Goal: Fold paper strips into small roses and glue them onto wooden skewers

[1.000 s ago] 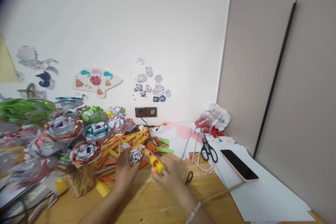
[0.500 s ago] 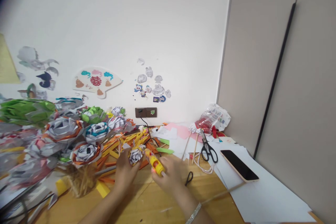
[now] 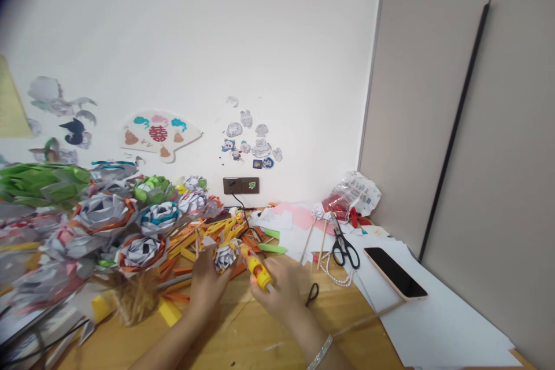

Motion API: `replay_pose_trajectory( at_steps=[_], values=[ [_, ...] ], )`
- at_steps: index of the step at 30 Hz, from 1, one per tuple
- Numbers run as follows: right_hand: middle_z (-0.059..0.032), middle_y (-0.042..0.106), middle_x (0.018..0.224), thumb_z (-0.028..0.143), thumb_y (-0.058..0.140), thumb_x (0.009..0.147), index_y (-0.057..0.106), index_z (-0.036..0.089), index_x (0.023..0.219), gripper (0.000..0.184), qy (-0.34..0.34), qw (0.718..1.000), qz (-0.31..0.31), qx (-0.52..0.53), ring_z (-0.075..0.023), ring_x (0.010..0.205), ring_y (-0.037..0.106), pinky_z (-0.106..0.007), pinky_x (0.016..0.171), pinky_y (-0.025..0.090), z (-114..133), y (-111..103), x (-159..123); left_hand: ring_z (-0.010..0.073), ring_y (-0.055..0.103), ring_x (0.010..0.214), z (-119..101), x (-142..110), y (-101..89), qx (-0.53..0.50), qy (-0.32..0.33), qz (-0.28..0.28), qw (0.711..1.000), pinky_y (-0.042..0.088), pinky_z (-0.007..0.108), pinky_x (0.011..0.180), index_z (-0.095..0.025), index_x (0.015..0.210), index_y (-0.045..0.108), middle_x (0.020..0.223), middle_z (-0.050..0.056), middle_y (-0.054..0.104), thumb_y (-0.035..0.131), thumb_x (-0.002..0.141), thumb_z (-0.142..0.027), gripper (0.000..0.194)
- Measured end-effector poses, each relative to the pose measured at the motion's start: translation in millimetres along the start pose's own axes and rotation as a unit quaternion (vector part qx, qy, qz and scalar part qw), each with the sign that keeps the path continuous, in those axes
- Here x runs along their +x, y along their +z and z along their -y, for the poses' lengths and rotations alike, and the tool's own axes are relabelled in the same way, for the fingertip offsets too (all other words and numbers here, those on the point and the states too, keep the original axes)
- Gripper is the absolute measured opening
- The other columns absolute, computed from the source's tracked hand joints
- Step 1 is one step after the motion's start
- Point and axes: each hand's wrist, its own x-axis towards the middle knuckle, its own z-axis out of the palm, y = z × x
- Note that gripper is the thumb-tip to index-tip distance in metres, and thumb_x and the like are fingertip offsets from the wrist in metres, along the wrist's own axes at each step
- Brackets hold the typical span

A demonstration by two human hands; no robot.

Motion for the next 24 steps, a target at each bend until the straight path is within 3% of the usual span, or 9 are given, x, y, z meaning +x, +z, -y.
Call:
replay_pose_trajectory(
  at_steps=[10, 16, 24],
  values=[
    [0.0001, 0.053, 0.059, 0.020, 0.050, 0.072, 0.051, 0.018, 0.061, 0.011, 0.005, 1.000, 0.001, -0.025, -0.0136, 0.056, 0.049, -0.023, 0.052, 0.034, 0, 0, -1, 0.0299, 0.062, 0.082, 2, -1, 1.5, 0.008, 0.014, -0.011, 1.000, 0.049, 0.043, 0.071, -0.016, 0.101, 0.050, 0.089, 0.013, 0.064, 0.057, 0.069, -0.024, 0.033],
    [0.0000, 0.054, 0.060, 0.020, 0.052, 0.071, 0.052, 0.018, 0.062, 0.010, 0.012, 0.999, 0.001, -0.030, -0.0135, 0.057, 0.049, -0.023, 0.053, 0.034, -2, 1, -1, 0.0297, 0.062, 0.081, 7, 1, 2.3, 0.001, -0.009, -0.018, 1.000, 0.049, 0.043, 0.070, -0.016, 0.100, 0.050, 0.087, 0.011, 0.064, 0.058, 0.069, -0.027, 0.034],
    [-0.0006, 0.057, 0.061, 0.024, 0.054, 0.072, 0.052, 0.020, 0.062, 0.011, 0.050, 0.990, 0.032, -0.126, -0.0148, 0.058, 0.052, -0.023, 0.052, 0.031, -12, 7, -3, 0.0293, 0.062, 0.080, 7, 3, 2.6, -0.008, -0.043, -0.009, 0.999, 0.050, 0.042, 0.070, -0.014, 0.099, 0.051, 0.085, 0.012, 0.064, 0.058, 0.071, -0.033, 0.035]
  ],
)
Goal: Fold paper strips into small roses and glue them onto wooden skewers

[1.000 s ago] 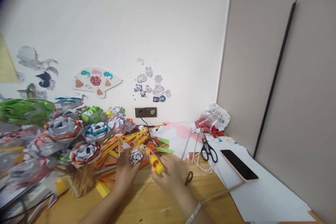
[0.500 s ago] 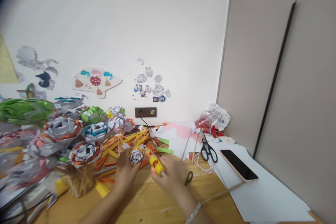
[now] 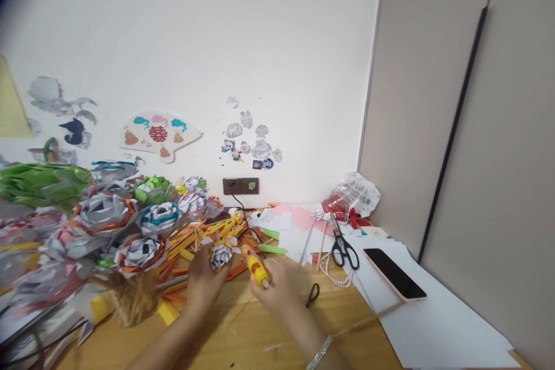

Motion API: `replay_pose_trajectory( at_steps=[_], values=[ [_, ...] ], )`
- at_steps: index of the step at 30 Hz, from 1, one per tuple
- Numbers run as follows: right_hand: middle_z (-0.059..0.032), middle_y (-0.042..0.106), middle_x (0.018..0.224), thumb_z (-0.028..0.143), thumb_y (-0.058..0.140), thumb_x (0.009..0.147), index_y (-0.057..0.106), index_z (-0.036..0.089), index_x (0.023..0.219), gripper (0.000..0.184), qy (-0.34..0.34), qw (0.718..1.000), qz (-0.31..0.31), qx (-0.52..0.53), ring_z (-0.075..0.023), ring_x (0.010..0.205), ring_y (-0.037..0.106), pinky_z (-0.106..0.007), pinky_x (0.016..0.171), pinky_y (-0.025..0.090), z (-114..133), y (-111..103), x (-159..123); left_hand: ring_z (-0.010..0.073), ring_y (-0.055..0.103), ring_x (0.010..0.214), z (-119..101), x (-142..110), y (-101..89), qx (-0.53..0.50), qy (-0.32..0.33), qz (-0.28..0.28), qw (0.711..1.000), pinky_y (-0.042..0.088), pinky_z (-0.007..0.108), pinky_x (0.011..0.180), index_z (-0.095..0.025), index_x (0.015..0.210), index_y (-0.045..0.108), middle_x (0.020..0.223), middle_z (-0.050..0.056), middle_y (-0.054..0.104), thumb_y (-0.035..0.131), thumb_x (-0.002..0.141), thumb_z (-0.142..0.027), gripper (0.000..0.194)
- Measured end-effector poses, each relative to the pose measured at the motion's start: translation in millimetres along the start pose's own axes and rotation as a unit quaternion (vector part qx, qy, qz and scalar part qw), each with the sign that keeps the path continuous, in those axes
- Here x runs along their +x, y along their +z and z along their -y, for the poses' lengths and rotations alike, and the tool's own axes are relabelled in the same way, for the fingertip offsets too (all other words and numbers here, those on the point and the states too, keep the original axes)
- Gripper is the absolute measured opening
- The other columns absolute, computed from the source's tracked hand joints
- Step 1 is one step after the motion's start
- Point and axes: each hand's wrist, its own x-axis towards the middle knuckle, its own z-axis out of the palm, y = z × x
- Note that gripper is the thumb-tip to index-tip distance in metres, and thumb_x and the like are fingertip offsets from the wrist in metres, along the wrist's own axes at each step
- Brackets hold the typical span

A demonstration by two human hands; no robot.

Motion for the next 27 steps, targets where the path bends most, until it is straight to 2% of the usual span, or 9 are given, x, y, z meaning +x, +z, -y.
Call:
replay_pose_trajectory(
  at_steps=[3, 6, 10, 12, 14, 16, 19, 24, 27],
  values=[
    [-0.0033, 0.061, 0.065, 0.028, 0.061, 0.067, 0.055, 0.021, 0.064, 0.009, 0.054, 0.994, 0.018, -0.094, -0.0190, 0.063, 0.055, -0.025, 0.053, 0.032, -10, 9, 2, 0.0298, 0.062, 0.082, 0, -1, 0.6, -0.004, 0.005, 0.000, 1.000, 0.050, 0.043, 0.072, -0.013, 0.100, 0.051, 0.088, 0.013, 0.064, 0.058, 0.070, -0.033, 0.036],
    [-0.0086, 0.063, 0.075, 0.022, 0.068, 0.059, 0.059, 0.020, 0.071, 0.015, 0.117, 0.980, 0.036, -0.155, -0.0248, 0.075, 0.056, -0.028, 0.059, 0.036, -21, 15, 3, 0.0306, 0.062, 0.085, -1, -2, 0.8, -0.008, 0.017, 0.004, 1.000, 0.049, 0.044, 0.074, -0.013, 0.101, 0.051, 0.091, 0.014, 0.064, 0.058, 0.070, -0.031, 0.036],
    [-0.0123, 0.060, 0.087, 0.017, 0.068, 0.058, 0.061, 0.016, 0.080, 0.023, 0.170, 0.972, 0.058, -0.154, -0.0290, 0.088, 0.053, -0.035, 0.074, 0.039, -33, 19, 1, 0.0295, 0.062, 0.085, -7, -4, 1.7, -0.058, 0.009, 0.035, 0.998, 0.049, 0.043, 0.074, -0.016, 0.100, 0.052, 0.090, 0.012, 0.065, 0.059, 0.069, -0.029, 0.034],
    [-0.0105, 0.058, 0.092, 0.018, 0.067, 0.058, 0.062, 0.018, 0.083, 0.025, 0.180, 0.980, 0.054, -0.065, -0.0286, 0.092, 0.051, -0.037, 0.079, 0.038, -38, 23, 1, 0.0277, 0.062, 0.085, -11, -6, 2.6, -0.108, -0.002, 0.066, 0.992, 0.049, 0.042, 0.074, -0.018, 0.099, 0.052, 0.090, 0.010, 0.065, 0.059, 0.068, -0.029, 0.034],
    [-0.0091, 0.057, 0.095, 0.019, 0.065, 0.061, 0.062, 0.019, 0.083, 0.022, 0.177, 0.979, 0.036, 0.090, -0.0275, 0.096, 0.049, -0.037, 0.084, 0.037, -42, 27, 3, 0.0258, 0.061, 0.086, -16, -9, 2.9, -0.169, -0.012, 0.107, 0.980, 0.048, 0.039, 0.076, -0.018, 0.098, 0.052, 0.091, 0.008, 0.064, 0.061, 0.067, -0.028, 0.034],
    [-0.0079, 0.059, 0.094, 0.024, 0.060, 0.069, 0.060, 0.019, 0.083, 0.015, 0.162, 0.961, 0.034, 0.223, -0.0246, 0.093, 0.052, -0.036, 0.083, 0.039, -43, 28, 7, 0.0239, 0.060, 0.085, -22, -11, 1.6, -0.241, -0.017, 0.155, 0.958, 0.048, 0.037, 0.076, -0.018, 0.096, 0.053, 0.089, 0.006, 0.063, 0.062, 0.067, -0.027, 0.032],
    [-0.0053, 0.063, 0.088, 0.036, 0.052, 0.080, 0.059, 0.018, 0.086, 0.020, 0.132, 0.936, 0.080, 0.317, -0.0202, 0.083, 0.058, -0.031, 0.076, 0.045, -40, 25, 11, 0.0218, 0.060, 0.079, -32, -13, -2.8, -0.335, -0.019, 0.220, 0.916, 0.047, 0.032, 0.071, -0.017, 0.092, 0.054, 0.084, 0.004, 0.062, 0.065, 0.066, -0.028, 0.029],
    [-0.0037, 0.062, 0.088, 0.044, 0.063, 0.076, 0.060, 0.018, 0.087, 0.028, 0.125, 0.836, 0.125, 0.520, -0.0192, 0.087, 0.057, -0.029, 0.078, 0.043, -38, 20, 9, 0.0196, 0.057, 0.075, -44, -14, -9.3, -0.391, -0.017, 0.275, 0.878, 0.046, 0.029, 0.067, -0.016, 0.087, 0.054, 0.080, 0.003, 0.059, 0.067, 0.066, -0.029, 0.028],
    [-0.0023, 0.061, 0.087, 0.044, 0.066, 0.075, 0.061, 0.019, 0.089, 0.029, 0.137, 0.803, 0.137, 0.563, -0.0176, 0.084, 0.056, -0.028, 0.075, 0.041, -38, 21, 6, 0.0189, 0.056, 0.074, -46, -14, -10.2, -0.399, -0.019, 0.283, 0.872, 0.046, 0.029, 0.067, -0.015, 0.086, 0.054, 0.079, 0.003, 0.059, 0.067, 0.067, -0.029, 0.027]
  ],
)
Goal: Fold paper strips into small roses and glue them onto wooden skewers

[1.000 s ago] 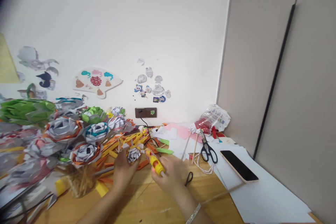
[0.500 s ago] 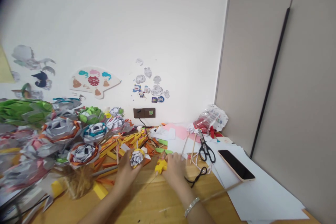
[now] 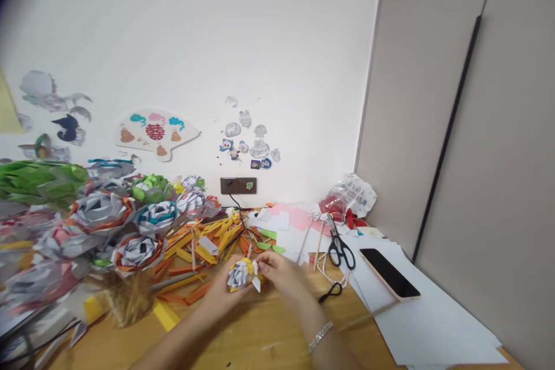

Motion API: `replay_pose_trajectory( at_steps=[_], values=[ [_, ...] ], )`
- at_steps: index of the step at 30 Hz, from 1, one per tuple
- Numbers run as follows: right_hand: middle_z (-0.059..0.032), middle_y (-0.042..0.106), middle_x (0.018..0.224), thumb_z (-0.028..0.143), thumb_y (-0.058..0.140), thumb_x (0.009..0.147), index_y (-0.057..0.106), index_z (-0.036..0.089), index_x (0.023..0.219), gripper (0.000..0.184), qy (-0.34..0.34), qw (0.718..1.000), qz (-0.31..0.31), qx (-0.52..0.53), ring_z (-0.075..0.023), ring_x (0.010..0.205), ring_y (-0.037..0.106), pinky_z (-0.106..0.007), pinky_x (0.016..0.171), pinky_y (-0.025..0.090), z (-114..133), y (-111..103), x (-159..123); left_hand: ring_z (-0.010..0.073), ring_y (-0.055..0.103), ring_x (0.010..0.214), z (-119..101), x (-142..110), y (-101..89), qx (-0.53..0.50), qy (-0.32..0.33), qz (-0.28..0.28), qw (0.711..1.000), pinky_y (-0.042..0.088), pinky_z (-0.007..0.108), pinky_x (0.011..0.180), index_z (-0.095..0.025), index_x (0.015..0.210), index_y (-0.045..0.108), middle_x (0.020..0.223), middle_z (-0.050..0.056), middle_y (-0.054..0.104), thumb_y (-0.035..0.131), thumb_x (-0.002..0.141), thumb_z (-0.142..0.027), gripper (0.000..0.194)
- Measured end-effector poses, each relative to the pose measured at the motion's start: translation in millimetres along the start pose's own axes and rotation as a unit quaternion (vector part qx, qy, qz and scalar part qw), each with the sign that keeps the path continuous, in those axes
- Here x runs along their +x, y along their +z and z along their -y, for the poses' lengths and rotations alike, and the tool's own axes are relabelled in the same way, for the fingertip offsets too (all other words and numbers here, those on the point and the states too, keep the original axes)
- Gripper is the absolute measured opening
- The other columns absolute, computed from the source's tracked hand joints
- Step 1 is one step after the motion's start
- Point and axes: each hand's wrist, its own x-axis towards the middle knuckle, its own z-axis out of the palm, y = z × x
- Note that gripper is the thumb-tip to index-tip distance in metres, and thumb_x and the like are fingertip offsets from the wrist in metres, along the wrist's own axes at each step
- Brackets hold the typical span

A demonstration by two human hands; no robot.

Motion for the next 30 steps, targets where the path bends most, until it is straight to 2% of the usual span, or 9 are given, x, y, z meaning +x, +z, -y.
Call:
replay_pose_trajectory(
  at_steps=[5, 9, 18, 25, 30],
  values=[
    [-0.0018, 0.061, 0.085, 0.045, 0.068, 0.073, 0.063, 0.018, 0.090, 0.033, 0.021, 0.999, 0.016, 0.032, -0.0162, 0.080, 0.055, -0.026, 0.073, 0.039, 0, 5, -1, 0.0194, 0.057, 0.075, 1, 0, 0.9, 0.009, 0.006, 0.003, 1.000, 0.047, 0.029, 0.068, -0.015, 0.088, 0.055, 0.081, 0.004, 0.060, 0.066, 0.068, -0.029, 0.027],
    [-0.0010, 0.061, 0.081, 0.048, 0.070, 0.070, 0.063, 0.017, 0.090, 0.037, 0.037, 0.998, 0.014, 0.043, -0.0159, 0.078, 0.055, -0.026, 0.072, 0.039, 1, 8, -2, 0.0193, 0.056, 0.075, 1, -1, 0.3, 0.059, 0.010, 0.008, 0.998, 0.046, 0.030, 0.067, -0.016, 0.088, 0.055, 0.081, 0.004, 0.060, 0.064, 0.071, -0.030, 0.025],
    [0.0001, 0.060, 0.076, 0.054, 0.070, 0.065, 0.063, 0.017, 0.082, 0.042, 0.051, 0.999, 0.006, 0.008, -0.0144, 0.071, 0.053, -0.024, 0.067, 0.037, 3, 10, -1, 0.0195, 0.056, 0.072, -6, -2, -2.7, 0.128, 0.037, -0.013, 0.991, 0.045, 0.029, 0.065, -0.017, 0.085, 0.057, 0.079, 0.004, 0.062, 0.062, 0.071, -0.034, 0.022],
    [-0.0006, 0.059, 0.079, 0.052, 0.069, 0.068, 0.062, 0.017, 0.087, 0.040, 0.055, 0.995, -0.006, 0.081, -0.0149, 0.075, 0.053, -0.025, 0.069, 0.038, -4, 6, -1, 0.0196, 0.056, 0.074, -8, -1, -1.3, 0.134, 0.036, -0.007, 0.990, 0.045, 0.029, 0.066, -0.017, 0.083, 0.057, 0.079, 0.004, 0.061, 0.063, 0.071, -0.030, 0.019],
    [-0.0001, 0.057, 0.077, 0.055, 0.067, 0.068, 0.061, 0.016, 0.083, 0.041, 0.051, 0.998, 0.000, 0.041, -0.0138, 0.071, 0.051, -0.024, 0.066, 0.037, -5, 7, 0, 0.0198, 0.055, 0.074, -6, -3, 1.1, 0.151, 0.029, -0.017, 0.988, 0.044, 0.029, 0.066, -0.017, 0.083, 0.057, 0.079, 0.004, 0.060, 0.063, 0.070, -0.031, 0.020]
  ],
)
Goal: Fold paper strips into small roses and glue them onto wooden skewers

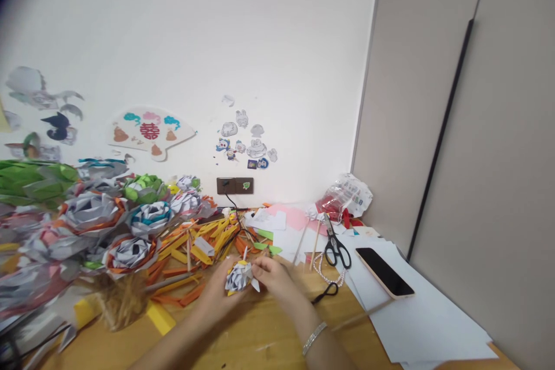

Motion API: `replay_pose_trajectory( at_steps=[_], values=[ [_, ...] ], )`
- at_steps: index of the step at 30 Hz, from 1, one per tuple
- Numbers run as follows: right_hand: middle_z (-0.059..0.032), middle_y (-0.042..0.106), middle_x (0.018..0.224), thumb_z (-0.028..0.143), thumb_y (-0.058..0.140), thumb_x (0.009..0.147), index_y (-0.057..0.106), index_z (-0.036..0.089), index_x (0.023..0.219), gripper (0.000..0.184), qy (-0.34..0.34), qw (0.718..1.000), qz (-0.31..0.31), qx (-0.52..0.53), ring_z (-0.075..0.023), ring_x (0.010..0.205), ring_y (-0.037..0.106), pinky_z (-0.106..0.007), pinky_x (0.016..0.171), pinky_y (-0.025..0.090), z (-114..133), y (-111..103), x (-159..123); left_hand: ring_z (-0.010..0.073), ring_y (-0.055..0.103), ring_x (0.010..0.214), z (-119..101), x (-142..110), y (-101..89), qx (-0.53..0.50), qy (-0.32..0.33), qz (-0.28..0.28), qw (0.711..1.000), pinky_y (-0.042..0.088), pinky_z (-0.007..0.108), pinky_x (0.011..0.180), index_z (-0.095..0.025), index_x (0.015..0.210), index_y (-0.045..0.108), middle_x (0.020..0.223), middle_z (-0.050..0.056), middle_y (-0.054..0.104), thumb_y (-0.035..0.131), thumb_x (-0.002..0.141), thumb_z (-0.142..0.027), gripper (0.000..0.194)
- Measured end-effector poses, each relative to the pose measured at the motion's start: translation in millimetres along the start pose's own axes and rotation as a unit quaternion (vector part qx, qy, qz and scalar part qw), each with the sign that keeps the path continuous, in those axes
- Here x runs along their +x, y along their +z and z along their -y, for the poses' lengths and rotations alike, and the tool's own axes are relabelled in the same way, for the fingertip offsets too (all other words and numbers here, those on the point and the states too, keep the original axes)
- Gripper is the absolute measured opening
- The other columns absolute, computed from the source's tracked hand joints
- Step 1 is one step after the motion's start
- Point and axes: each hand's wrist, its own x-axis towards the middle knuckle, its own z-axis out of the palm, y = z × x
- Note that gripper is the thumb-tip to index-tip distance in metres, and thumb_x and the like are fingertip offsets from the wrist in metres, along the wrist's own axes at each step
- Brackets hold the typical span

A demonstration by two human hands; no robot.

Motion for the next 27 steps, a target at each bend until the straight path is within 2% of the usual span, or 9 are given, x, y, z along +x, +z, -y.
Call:
replay_pose_trajectory(
  at_steps=[4, 10, 16, 20, 23, 27],
  values=[
    [0.0012, 0.054, 0.069, 0.059, 0.066, 0.067, 0.060, 0.016, 0.075, 0.044, -0.005, 0.998, -0.018, -0.061, -0.0120, 0.063, 0.048, -0.022, 0.059, 0.036, 2, -2, 1, 0.0203, 0.055, 0.073, 2, 0, -1.7, 0.034, 0.006, -0.005, 0.999, 0.043, 0.030, 0.065, -0.018, 0.082, 0.057, 0.078, 0.004, 0.060, 0.062, 0.070, -0.033, 0.020],
    [0.0027, 0.051, 0.064, 0.059, 0.066, 0.066, 0.055, 0.017, 0.071, 0.044, 0.001, 0.996, -0.054, -0.073, -0.0104, 0.055, 0.046, -0.022, 0.053, 0.034, 4, -7, 4, 0.0225, 0.054, 0.076, 2, 2, -4.7, 0.112, 0.003, 0.001, 0.994, 0.043, 0.032, 0.066, -0.020, 0.084, 0.058, 0.081, 0.005, 0.060, 0.062, 0.069, -0.031, 0.019],
    [0.0041, 0.049, 0.058, 0.060, 0.065, 0.065, 0.052, 0.017, 0.065, 0.045, -0.015, 0.993, -0.058, -0.097, -0.0095, 0.052, 0.043, -0.022, 0.052, 0.033, -1, -4, 4, 0.0235, 0.055, 0.078, 2, 0, -4.4, 0.150, 0.001, 0.007, 0.989, 0.043, 0.033, 0.066, -0.018, 0.087, 0.058, 0.082, 0.007, 0.060, 0.060, 0.070, -0.029, 0.021],
    [0.0026, 0.052, 0.061, 0.061, 0.064, 0.064, 0.055, 0.017, 0.068, 0.046, -0.034, 0.991, -0.059, -0.118, -0.0117, 0.055, 0.047, -0.024, 0.056, 0.038, -2, -4, 7, 0.0230, 0.055, 0.078, 2, 0, -5.3, 0.164, 0.003, 0.011, 0.986, 0.042, 0.031, 0.066, -0.019, 0.089, 0.059, 0.083, 0.006, 0.060, 0.059, 0.069, -0.026, 0.021],
    [-0.0010, 0.058, 0.068, 0.056, 0.065, 0.066, 0.060, 0.017, 0.072, 0.040, -0.060, 0.985, -0.071, -0.148, -0.0156, 0.064, 0.054, -0.028, 0.063, 0.042, -4, -5, 9, 0.0236, 0.055, 0.078, 2, 0, -5.8, 0.203, 0.013, 0.010, 0.979, 0.041, 0.032, 0.068, -0.018, 0.089, 0.059, 0.082, 0.007, 0.060, 0.058, 0.071, -0.029, 0.021],
    [-0.0031, 0.060, 0.071, 0.040, 0.064, 0.072, 0.063, 0.017, 0.070, 0.023, -0.098, 0.969, -0.099, -0.205, -0.0184, 0.071, 0.055, -0.030, 0.068, 0.043, -6, -4, 8, 0.0246, 0.055, 0.079, 4, 0, -4.7, 0.243, 0.024, 0.005, 0.970, 0.040, 0.033, 0.069, -0.018, 0.088, 0.059, 0.081, 0.007, 0.060, 0.058, 0.071, -0.033, 0.022]
  ],
)
